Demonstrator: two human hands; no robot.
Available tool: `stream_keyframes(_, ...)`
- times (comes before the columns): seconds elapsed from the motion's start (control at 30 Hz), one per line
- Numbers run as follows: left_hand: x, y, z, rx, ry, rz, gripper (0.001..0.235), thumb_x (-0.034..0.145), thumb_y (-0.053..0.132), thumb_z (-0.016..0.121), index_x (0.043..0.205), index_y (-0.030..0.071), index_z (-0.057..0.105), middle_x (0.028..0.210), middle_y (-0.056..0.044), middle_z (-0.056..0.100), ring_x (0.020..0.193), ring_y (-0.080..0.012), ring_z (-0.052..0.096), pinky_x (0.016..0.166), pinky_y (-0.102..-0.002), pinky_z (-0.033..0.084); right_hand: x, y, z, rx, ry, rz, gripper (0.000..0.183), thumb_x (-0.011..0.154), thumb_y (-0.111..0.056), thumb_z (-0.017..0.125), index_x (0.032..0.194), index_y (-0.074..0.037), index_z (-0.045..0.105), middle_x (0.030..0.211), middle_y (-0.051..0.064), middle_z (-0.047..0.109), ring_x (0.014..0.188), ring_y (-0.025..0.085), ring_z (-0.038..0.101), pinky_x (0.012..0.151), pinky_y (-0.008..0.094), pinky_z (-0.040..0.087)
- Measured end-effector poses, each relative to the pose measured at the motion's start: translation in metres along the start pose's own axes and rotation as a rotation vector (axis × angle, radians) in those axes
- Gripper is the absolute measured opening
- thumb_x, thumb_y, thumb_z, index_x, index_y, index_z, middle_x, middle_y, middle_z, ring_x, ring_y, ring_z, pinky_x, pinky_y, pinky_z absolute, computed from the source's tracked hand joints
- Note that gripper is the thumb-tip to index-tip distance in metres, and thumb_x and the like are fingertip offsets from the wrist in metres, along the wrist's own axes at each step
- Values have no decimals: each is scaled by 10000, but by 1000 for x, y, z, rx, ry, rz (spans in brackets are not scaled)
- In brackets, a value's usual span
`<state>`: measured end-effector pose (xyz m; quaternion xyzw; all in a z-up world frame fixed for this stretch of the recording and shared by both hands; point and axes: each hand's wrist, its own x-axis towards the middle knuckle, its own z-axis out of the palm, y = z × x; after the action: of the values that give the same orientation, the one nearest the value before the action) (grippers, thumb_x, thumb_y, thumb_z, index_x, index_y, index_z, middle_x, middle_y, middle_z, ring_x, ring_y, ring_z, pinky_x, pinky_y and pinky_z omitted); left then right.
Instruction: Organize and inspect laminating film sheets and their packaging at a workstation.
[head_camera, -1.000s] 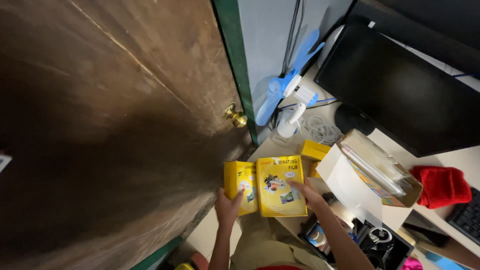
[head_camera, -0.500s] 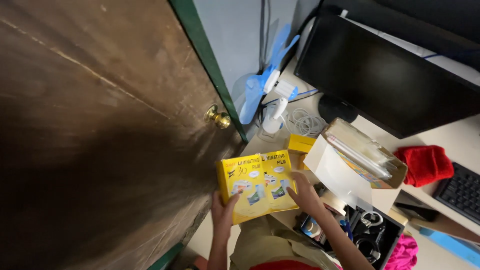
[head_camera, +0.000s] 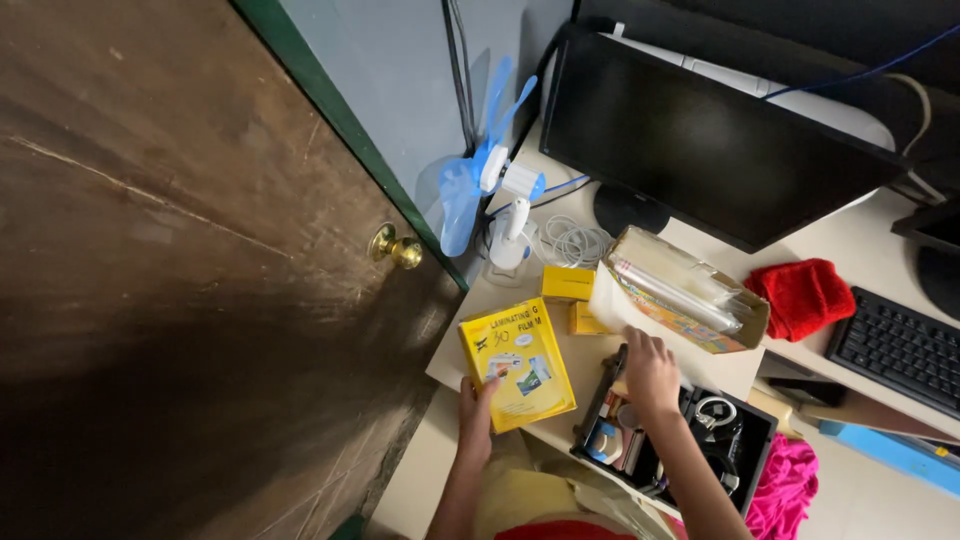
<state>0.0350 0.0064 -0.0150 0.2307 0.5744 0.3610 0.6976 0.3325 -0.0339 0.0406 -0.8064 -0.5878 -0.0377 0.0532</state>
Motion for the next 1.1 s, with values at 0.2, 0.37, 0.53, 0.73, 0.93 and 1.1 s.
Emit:
stream_keyframes(0.2,3,12,-26,690,-107,125,518,910,467,688,1120,-1,620,951,-134,743,836,-220,732,713,-346,567,13,-45,-113,315,250,-79,398,866,63,568,1246,-45,616,1036,150,715,997,337,688,892,456,545)
stream_keyframes(0.37,-34,71,-8,1027,-124,165,505,943,499,653,1123,28,670,969,-145,745,871,-270,732,752,-391,565,10,-68,-130,653,131,-5,187,985,19,564,1169,1,543,1040,197,699,963,375,685,817,443,548)
stream_keyframes(0.53,-65,134,12,1030,-34,499,605,880,389,773,1310,26,552,1202,-205,621,1113,-296,613,943,-412,519,8,-79,-110,1067,-7,-5,189,1020,13,564,1196,19,495,993,182,686,912,289,651,795,357,538)
stream_keyframes(0.73,-69,134,13,289,-372,844,601,906,61,711,1425,13,412,1439,-168,510,1359,-256,481,1148,-419,349,-8,-90,-100,1619,-168,-72,338,987,77,521,1303,-33,476,1260,110,590,1216,135,543,1051,285,425)
stream_keyframes(0.93,-51,97,12,385,-239,945,275,926,-95,607,1170,31,621,1191,-96,729,1139,-216,718,979,-343,577,-5,-97,-99,1582,-154,-320,415,944,114,536,1311,-64,459,1339,102,607,1261,183,612,1049,321,513)
stream_keyframes(1.1,-60,93,23,359,-299,880,347,857,-127,589,1170,22,588,1200,-108,682,1103,-208,669,953,-319,546,-2,-101,-89,1375,-300,-120,571,773,69,684,1289,-53,473,1233,101,599,1037,185,633,909,297,506)
